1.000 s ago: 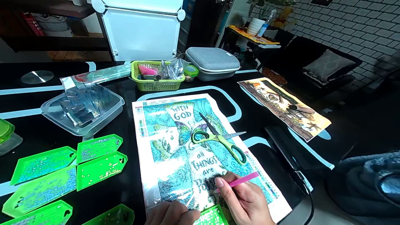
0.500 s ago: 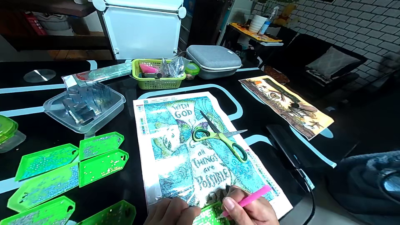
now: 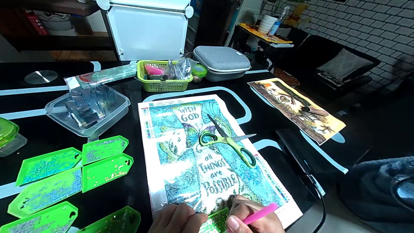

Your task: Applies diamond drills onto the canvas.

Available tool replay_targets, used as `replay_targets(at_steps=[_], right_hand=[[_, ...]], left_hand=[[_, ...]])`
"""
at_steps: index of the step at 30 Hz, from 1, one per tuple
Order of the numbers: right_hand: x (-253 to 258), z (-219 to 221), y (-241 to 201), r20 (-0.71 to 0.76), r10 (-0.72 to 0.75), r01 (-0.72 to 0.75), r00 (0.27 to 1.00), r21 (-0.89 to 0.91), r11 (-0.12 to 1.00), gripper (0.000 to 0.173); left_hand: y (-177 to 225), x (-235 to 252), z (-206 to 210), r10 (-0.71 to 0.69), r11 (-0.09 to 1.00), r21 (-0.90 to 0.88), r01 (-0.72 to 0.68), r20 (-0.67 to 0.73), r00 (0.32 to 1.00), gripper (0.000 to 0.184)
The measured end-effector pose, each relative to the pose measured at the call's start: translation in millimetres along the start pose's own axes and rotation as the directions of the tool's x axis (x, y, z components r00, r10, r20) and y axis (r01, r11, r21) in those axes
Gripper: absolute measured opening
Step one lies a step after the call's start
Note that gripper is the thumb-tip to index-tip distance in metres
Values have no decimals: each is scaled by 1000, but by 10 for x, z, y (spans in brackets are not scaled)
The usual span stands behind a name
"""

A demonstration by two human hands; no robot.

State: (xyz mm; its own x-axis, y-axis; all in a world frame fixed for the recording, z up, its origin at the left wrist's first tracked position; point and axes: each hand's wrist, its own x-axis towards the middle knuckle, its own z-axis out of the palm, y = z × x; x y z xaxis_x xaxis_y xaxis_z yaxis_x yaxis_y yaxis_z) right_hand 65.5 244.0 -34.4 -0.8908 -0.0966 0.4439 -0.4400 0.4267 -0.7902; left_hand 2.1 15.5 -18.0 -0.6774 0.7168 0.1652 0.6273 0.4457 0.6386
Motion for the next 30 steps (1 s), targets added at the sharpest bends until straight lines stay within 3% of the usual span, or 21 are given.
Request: replay_targets(at_steps=[11,17,21,30], right_hand=[[0,-4,-5,15,-20,20,1000,-21,1000,32],[110,-85,-53,-131,214,-181,968,225,957,22],[255,-113,128,-239,176,-140,955,161,977,24],[236,-71,273,-200,115,-113,973,21,993,27]], left_hand=[[-1,4,-9,3,1000,-3,-3,3,1000,45],[7,11,-23,-3,1000,-20,4,9,1000,45],[6,9,-22,-5,1000,-9,6,16,1000,46],[4,6,-17,-10,1000,-14,10,17,1000,46]])
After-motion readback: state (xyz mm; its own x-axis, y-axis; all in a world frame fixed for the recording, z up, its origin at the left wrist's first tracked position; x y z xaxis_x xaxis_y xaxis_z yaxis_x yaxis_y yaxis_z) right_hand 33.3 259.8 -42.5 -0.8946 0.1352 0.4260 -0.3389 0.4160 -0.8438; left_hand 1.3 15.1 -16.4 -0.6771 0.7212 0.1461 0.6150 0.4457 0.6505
